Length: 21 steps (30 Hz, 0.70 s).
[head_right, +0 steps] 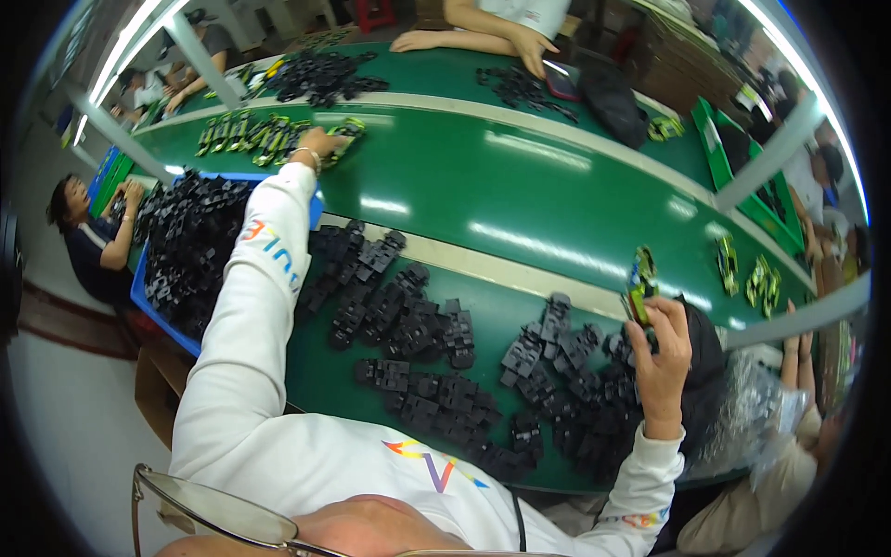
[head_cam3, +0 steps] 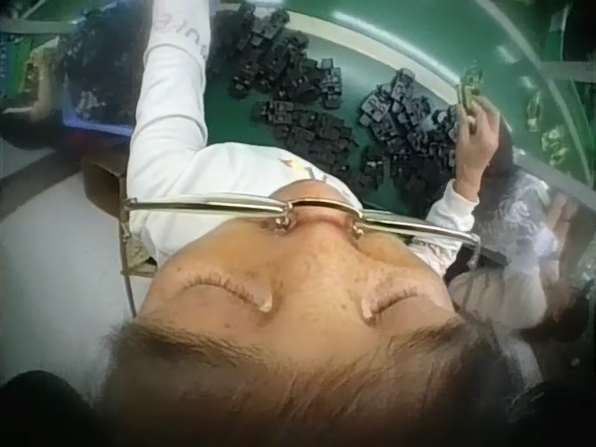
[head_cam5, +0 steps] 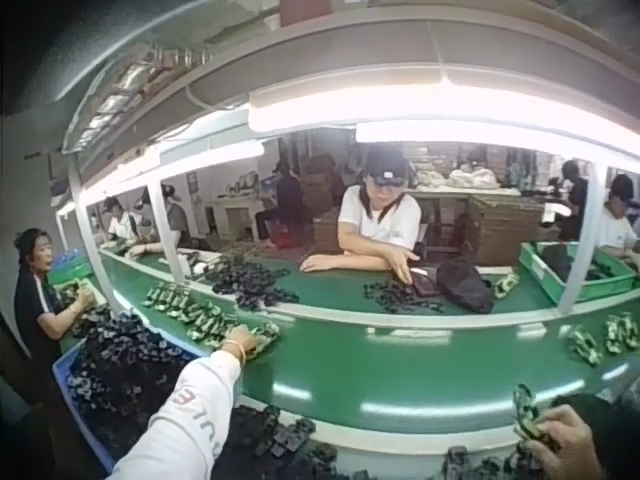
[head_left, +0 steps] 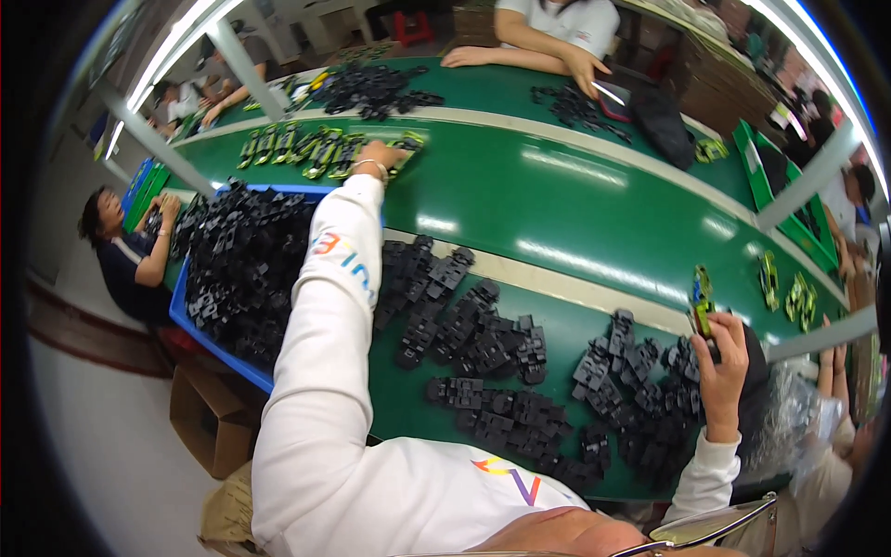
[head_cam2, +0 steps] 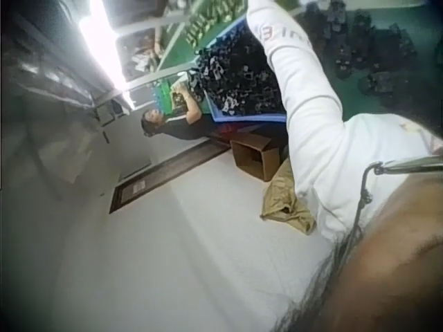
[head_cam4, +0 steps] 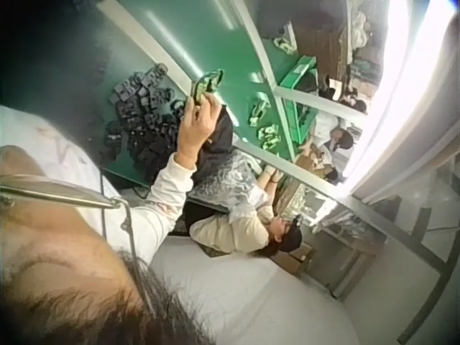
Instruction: The person assembles toy cars by fitting black chassis components into car bodies by hand and placing the assembled cars onto the work table.
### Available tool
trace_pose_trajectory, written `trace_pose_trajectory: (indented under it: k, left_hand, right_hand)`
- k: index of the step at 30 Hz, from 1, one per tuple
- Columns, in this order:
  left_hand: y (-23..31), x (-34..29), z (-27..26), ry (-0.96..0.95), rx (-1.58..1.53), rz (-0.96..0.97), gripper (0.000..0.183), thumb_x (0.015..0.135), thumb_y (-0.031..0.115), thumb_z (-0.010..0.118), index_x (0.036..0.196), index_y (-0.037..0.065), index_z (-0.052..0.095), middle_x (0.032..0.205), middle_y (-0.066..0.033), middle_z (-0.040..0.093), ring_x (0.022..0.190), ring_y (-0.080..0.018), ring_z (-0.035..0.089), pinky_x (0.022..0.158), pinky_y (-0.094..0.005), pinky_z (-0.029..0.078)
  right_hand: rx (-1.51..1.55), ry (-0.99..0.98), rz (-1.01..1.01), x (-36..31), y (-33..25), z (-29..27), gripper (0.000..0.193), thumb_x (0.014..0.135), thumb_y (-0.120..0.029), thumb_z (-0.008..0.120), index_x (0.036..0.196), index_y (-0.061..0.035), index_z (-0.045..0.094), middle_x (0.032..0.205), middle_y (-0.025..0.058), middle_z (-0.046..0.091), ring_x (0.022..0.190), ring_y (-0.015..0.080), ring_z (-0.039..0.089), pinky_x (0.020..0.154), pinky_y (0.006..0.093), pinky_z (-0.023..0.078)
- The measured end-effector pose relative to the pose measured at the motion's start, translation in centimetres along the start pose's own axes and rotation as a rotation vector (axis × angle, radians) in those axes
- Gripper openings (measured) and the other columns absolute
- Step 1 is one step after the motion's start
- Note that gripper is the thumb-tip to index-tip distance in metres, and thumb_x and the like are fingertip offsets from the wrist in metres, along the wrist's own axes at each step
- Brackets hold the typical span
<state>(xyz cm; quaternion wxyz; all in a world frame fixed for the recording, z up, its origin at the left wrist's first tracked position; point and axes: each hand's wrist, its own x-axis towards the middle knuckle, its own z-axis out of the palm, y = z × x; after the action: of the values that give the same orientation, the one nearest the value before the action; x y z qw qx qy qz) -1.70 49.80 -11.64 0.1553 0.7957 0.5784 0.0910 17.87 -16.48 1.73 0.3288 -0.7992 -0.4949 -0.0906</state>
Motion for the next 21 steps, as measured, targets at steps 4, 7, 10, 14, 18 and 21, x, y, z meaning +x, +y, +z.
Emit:
trace_pose_trajectory:
  k: [4, 7, 10, 14, 18, 21]
  left_hand:
    - [2.3, -2.7, -3.4, 0.307, -0.134, 0.429, 0.076, 0.079, 0.05, 0.072, 0.128, -0.006, 0.054, 0.121, -0.0285, 0.061, 0.113, -0.042, 0.06, 0.096, -0.0455, 0.049]
    - [10.8, -13.8, -5.2, -0.178, -0.722, 0.63, 0.074, 0.087, 0.038, 0.072, 0.141, -0.003, 0.044, 0.137, -0.0215, 0.054, 0.125, -0.0288, 0.055, 0.105, -0.0365, 0.043]
    - [17.5, -28.6, -6.0, -0.433, -0.739, 1.002, 0.09, 0.081, 0.035, 0.078, 0.151, 0.004, 0.03, 0.146, -0.0202, 0.043, 0.137, -0.0286, 0.04, 0.114, -0.0416, 0.031]
    - [19.0, -40.4, -4.3, -0.356, -0.821, 1.177, 0.105, 0.077, 0.033, 0.083, 0.153, 0.003, 0.017, 0.139, -0.0208, 0.048, 0.129, -0.031, 0.049, 0.108, -0.0397, 0.038]
    - [17.0, -44.2, -2.7, -0.418, -1.294, 0.866, 0.083, 0.086, 0.024, 0.074, 0.149, 0.004, 0.025, 0.126, -0.0173, 0.055, 0.109, -0.0252, 0.062, 0.092, -0.035, 0.05]
    - [14.2, -44.0, -2.9, -0.735, -1.583, 0.585, 0.06, 0.092, 0.018, 0.063, 0.143, 0.006, 0.033, 0.127, -0.0183, 0.055, 0.109, -0.0258, 0.063, 0.087, -0.0331, 0.053]
  right_hand:
    - [0.106, 0.03, -0.006, 0.4, -2.8, -1.2, 0.024, 0.078, -0.004, 0.074, 0.098, 0.0051, 0.064, 0.1, 0.0153, 0.062, 0.09, 0.0298, 0.062, 0.08, 0.0336, 0.049]
    - [0.255, 0.015, -0.006, 0.9, -3.9, -1.2, 0.023, 0.08, -0.009, 0.075, 0.096, 0.0049, 0.066, 0.1, 0.0133, 0.063, 0.085, 0.0233, 0.063, 0.075, 0.03, 0.05]
    - [0.578, -0.014, 0.118, 1.3, -5.2, -0.6, 0.024, 0.085, -0.013, 0.074, 0.099, 0.0056, 0.068, 0.101, 0.0076, 0.063, 0.078, 0.0098, 0.062, 0.068, 0.0226, 0.05]
    - [0.884, -0.124, 0.139, 2.7, -9.1, 1.4, 0.03, 0.087, -0.02, 0.074, 0.104, 0.0042, 0.068, 0.103, 0.0058, 0.062, 0.077, 0.0097, 0.063, 0.067, 0.0224, 0.05]
    - [0.916, -0.144, 0.048, 1.9, -11.0, 2.3, 0.032, 0.088, -0.022, 0.073, 0.11, 0.0002, 0.068, 0.103, 0.0063, 0.063, 0.079, 0.0102, 0.063, 0.068, 0.0238, 0.05]
    - [0.74, -0.084, 0.109, 0.2, -8.6, 0.8, 0.032, 0.089, -0.022, 0.072, 0.112, -0.0009, 0.068, 0.103, 0.0068, 0.063, 0.08, 0.0102, 0.063, 0.068, 0.0234, 0.05]
